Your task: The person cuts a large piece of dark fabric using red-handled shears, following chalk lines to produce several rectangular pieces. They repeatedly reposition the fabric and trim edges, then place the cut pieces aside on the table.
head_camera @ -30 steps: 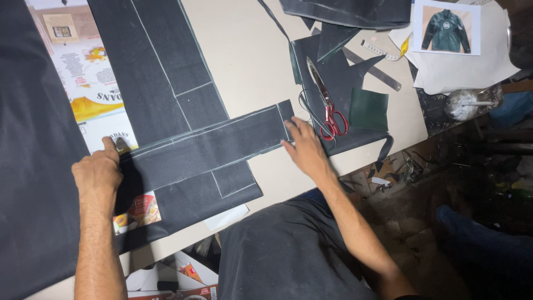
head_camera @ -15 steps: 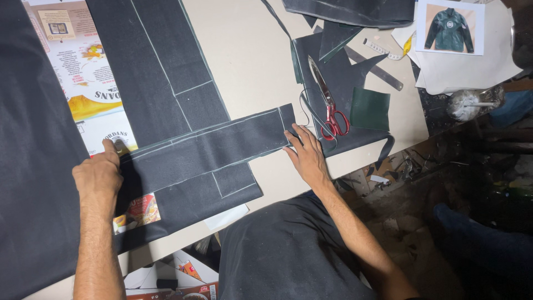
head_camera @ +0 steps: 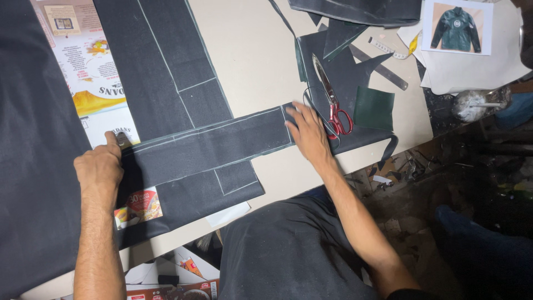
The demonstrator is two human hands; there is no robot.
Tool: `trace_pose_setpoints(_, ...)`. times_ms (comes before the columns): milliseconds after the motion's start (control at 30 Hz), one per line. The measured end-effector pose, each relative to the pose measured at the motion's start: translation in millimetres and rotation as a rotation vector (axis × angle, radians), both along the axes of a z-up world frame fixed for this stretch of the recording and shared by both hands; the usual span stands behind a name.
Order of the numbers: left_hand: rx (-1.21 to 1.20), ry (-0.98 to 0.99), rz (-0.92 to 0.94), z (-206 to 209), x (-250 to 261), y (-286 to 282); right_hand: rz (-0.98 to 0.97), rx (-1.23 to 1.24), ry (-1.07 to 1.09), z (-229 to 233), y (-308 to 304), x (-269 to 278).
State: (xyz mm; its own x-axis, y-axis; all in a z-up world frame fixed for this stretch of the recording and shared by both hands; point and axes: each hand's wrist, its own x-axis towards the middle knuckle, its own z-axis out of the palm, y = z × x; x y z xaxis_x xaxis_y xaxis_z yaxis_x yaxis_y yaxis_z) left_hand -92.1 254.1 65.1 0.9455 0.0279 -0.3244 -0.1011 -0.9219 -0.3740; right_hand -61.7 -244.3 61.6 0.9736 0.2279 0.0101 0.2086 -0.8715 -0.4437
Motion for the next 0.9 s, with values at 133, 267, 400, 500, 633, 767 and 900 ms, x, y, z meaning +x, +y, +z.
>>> trace_pose_setpoints(133, 0.030, 0.059, 0.024, -3.4, 0.8, 0.1, 0.029, -0.002, 0.025, -0.3, 0.8, 31.7)
trace_pose_setpoints(267, 0.039, 0.046, 0.031, -3.8, -2.7, -1.0, 0.012, -0.058, 0.152, 4.6, -2.5, 47.9)
trace_pose_setpoints(400, 0.008, 0.057, 0.049, -1.0, 0.6, -0.7, 0.009, 0.051, 0.291, 2.4, -10.0, 62.7)
trace_pose_setpoints(500, -0.003, 0.062, 0.056, 0.8, 0.2, -1.0, -0.053, 0.236, 0.415, -2.6, -14.0, 67.9)
trace_pose_setpoints(633, -0.019, 0.056, 0.057, 2.0, 0.3, -1.3, -0.077, 0.311, 0.327, -7.3, -17.1, 68.0)
trace_pose_setpoints(767, -0.041, 0.061, 0.073, 4.0, 0.1, 0.7, -0.189, 0.333, 0.363, -8.3, -19.1, 69.6)
trace_pose_setpoints(900, -0.041, 0.097, 0.108, 5.5, 3.1, 0.7, -0.315, 0.329, 0.519, -8.6, -23.2, 74.0)
